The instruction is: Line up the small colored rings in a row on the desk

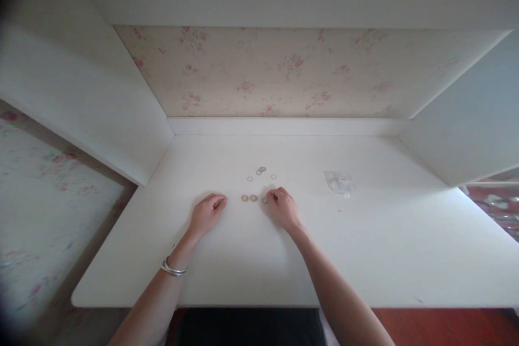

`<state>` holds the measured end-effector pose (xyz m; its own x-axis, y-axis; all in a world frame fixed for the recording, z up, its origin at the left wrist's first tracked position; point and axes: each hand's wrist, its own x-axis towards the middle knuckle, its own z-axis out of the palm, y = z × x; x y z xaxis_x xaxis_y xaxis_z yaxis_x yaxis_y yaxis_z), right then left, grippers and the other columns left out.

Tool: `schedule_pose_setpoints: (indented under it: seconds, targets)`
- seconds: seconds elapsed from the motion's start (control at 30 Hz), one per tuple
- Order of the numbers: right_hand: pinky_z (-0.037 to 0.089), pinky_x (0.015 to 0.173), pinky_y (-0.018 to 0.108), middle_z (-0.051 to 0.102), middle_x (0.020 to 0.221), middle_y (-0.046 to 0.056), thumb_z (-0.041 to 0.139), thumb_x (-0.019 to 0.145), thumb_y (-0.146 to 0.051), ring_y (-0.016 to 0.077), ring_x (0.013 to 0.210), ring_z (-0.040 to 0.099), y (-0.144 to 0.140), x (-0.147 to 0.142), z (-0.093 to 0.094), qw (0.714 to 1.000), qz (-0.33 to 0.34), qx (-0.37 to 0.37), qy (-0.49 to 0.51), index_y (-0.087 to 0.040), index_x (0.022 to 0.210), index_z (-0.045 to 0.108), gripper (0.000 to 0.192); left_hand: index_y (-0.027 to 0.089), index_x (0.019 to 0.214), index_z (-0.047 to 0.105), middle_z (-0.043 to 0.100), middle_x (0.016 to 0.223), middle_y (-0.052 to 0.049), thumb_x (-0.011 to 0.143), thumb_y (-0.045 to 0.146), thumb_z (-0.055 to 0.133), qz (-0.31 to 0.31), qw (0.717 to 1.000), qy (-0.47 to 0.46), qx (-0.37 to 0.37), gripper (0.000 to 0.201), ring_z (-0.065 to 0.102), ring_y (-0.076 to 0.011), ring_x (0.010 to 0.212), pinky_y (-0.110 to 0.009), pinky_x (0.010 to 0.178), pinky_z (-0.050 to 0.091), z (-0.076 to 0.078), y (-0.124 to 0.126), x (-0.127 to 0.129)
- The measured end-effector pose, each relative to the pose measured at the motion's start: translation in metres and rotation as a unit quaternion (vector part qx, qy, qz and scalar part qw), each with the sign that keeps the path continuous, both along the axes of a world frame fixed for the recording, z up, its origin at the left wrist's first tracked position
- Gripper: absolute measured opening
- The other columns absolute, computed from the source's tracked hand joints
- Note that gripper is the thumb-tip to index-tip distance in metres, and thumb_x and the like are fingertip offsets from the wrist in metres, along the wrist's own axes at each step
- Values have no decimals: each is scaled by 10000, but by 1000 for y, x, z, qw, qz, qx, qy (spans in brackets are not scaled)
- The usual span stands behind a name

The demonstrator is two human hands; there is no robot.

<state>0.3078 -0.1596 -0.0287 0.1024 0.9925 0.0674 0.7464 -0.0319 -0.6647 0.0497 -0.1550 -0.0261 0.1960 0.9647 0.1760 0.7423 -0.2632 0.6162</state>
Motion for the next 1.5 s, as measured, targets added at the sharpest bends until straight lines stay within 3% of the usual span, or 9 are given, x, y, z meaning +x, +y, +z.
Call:
schedule_pose_setpoints:
  seconds: [0.17, 0.33, 0.5, 0.6, 0.73, 0.97, 1.3, 1.5]
  targets:
    - [401, 679, 264, 628, 807, 42, 433, 826, -373, 146, 705, 558, 13, 16, 4, 998, -48, 33, 21, -183, 819, 669, 302, 231, 905, 640, 644, 846, 8, 883, 288, 445, 3, 1000, 7, -7, 205, 565, -117, 734, -226, 676, 404, -1, 0, 0]
    - [408, 712, 250, 672, 860, 38, 442, 836, -328, 146, 757, 588, 28, 21, 9, 999, 4, 19, -36, -207, 862, 685, 272, 222, 907, 641, 639, 835, 3, 886, 282, 440, 4, 1000, 7, -7, 211, 562, -118, 738, -233, 688, 408, 1, 1, 0]
    - [404, 706, 258, 691, 961, 26, 401, 890, -349, 173, 830, 618, 43, 3, 20, 985, 64, -55, -152, -281, 1033, 660, 304, 218, 911, 647, 639, 820, -1, 888, 276, 435, 11, 1000, 8, -7, 221, 557, -119, 729, -236, 687, 413, 3, -1, 1]
    - [405, 724, 271, 654, 1091, 31, 386, 902, -335, 187, 899, 609, 54, -9, 25, 975, 81, -57, -200, -315, 1149, 602, 329, 217, 911, 648, 645, 841, -3, 890, 277, 437, 12, 1000, 8, -1, 221, 560, -117, 740, -231, 689, 414, 4, -1, 0]
    - [402, 690, 274, 649, 1063, 45, 368, 914, -333, 189, 868, 608, 67, -18, 26, 966, 92, -65, -232, -308, 1152, 595, 331, 212, 907, 647, 649, 867, -7, 892, 271, 437, 7, 1000, 8, 5, 219, 568, -117, 764, -229, 705, 416, 4, 0, 0]
    - [391, 670, 254, 644, 1035, 52, 354, 932, -360, 175, 862, 597, 73, -20, 22, 967, 94, -68, -226, -238, 961, 649, 320, 213, 888, 644, 647, 847, -2, 898, 277, 432, 11, 1000, 5, 0, 222, 561, -113, 752, -224, 685, 401, 7, 2, 1]
    - [397, 706, 263, 603, 1074, 89, 327, 956, -301, 171, 865, 601, 64, -16, 11, 974, 79, -64, -201, -215, 1060, 582, 289, 219, 890, 653, 649, 829, 0, 891, 263, 444, 18, 1000, 13, -10, 214, 557, -109, 727, -222, 670, 394, 7, 3, 2]
    - [388, 746, 244, 618, 1040, 63, 340, 949, -291, 151, 904, 582, 63, -6, 12, 986, 55, -30, -157, -209, 1021, 605, 286, 221, 899, 652, 654, 854, 0, 890, 255, 449, 20, 1000, 3, -3, 206, 563, -106, 734, -217, 686, 403, 5, 3, 1]
